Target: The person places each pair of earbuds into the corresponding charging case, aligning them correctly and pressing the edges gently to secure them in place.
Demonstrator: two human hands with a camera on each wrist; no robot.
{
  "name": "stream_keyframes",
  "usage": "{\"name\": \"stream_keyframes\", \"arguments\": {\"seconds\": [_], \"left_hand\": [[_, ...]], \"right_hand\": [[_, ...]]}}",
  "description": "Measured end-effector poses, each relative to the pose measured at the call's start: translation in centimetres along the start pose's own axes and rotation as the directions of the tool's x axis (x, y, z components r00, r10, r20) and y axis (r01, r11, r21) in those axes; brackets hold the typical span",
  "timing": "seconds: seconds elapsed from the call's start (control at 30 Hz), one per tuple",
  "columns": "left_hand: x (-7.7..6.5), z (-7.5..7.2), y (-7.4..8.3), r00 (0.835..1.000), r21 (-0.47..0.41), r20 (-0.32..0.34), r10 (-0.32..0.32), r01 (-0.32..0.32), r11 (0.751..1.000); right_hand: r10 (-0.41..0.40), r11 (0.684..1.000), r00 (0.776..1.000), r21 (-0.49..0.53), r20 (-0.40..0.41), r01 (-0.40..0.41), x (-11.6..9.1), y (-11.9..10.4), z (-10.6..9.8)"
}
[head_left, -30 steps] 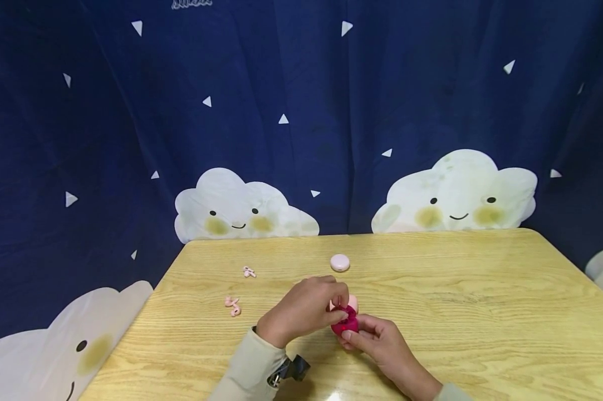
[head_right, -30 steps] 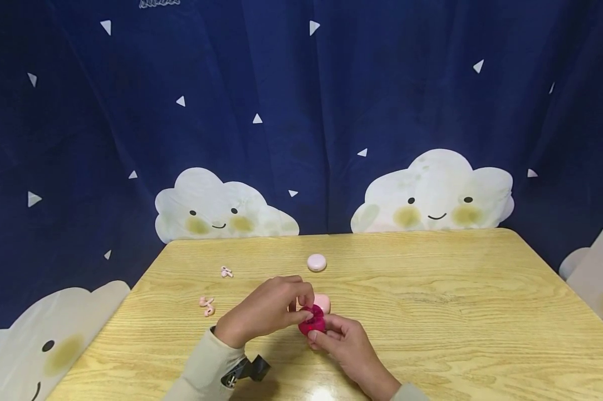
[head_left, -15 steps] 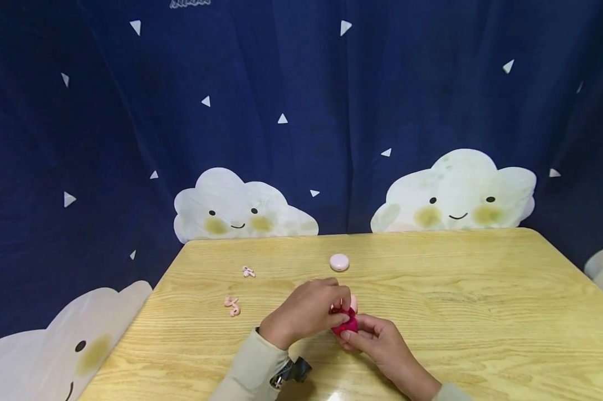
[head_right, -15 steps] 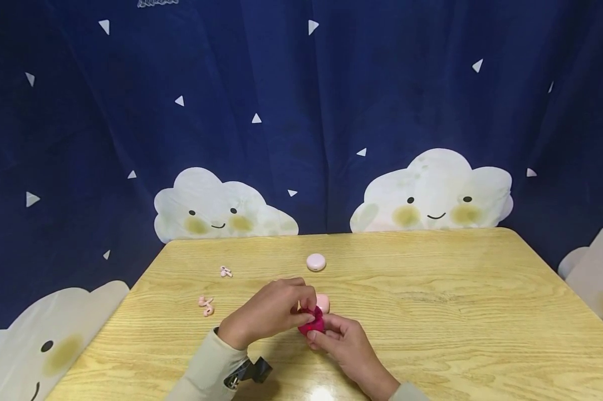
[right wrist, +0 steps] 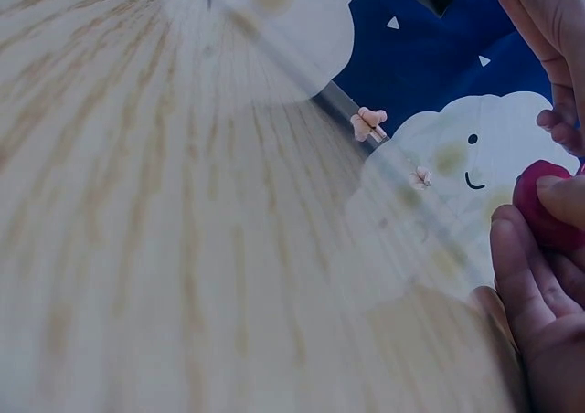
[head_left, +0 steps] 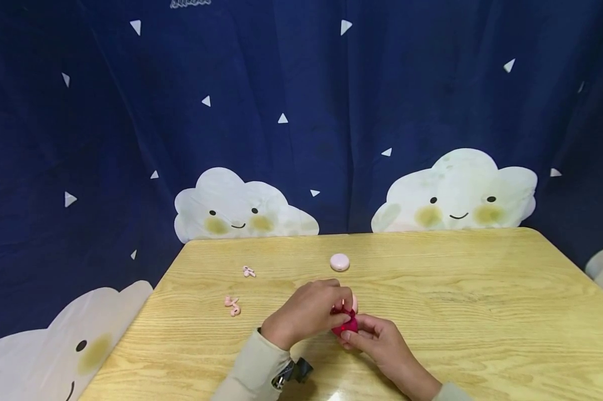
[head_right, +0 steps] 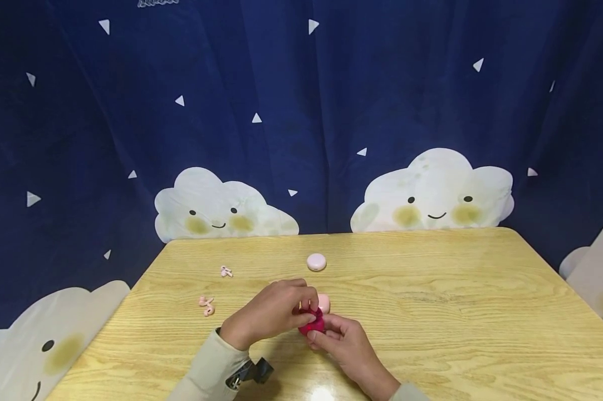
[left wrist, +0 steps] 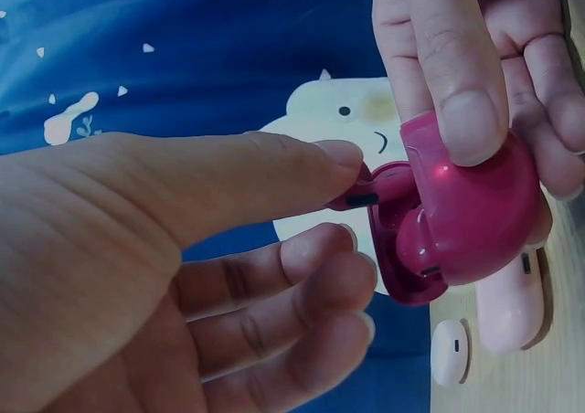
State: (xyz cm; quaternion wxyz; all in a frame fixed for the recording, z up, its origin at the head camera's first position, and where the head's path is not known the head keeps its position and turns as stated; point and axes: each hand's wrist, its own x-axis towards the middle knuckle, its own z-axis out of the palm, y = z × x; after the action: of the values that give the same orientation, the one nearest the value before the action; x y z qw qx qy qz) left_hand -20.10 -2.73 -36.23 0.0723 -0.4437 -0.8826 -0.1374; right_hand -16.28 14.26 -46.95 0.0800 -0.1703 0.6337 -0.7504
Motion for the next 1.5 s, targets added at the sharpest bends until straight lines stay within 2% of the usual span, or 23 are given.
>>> {"name": "stream_keyframes", "arguments": {"seconds": [0.57, 0.73, 1.5], "left_hand": [[0.01, 0.16, -0.03, 1.000, -0.015, 0.013, 0.000, 0.000, 1.000], [0.01, 0.19, -0.06, 1.000, -0.017, 0.024, -0.002, 0.003, 1.000], [0.07, 0.39, -0.19, 1.000, 0.003, 0.013, 0.005, -0.005, 1.000]], "right_hand": [[0.004, 1.000, 1.000, -0.025, -0.031, -0.005, 0.05, 0.20, 0.04], [0.028, 0.999, 0.999, -0.018, -0.045, -0.029, -0.01, 0.23, 0.09], [0.024, 1.000, 0.999, -0.011, -0.025, -0.024, -0.02, 0.13, 0.06]]}}
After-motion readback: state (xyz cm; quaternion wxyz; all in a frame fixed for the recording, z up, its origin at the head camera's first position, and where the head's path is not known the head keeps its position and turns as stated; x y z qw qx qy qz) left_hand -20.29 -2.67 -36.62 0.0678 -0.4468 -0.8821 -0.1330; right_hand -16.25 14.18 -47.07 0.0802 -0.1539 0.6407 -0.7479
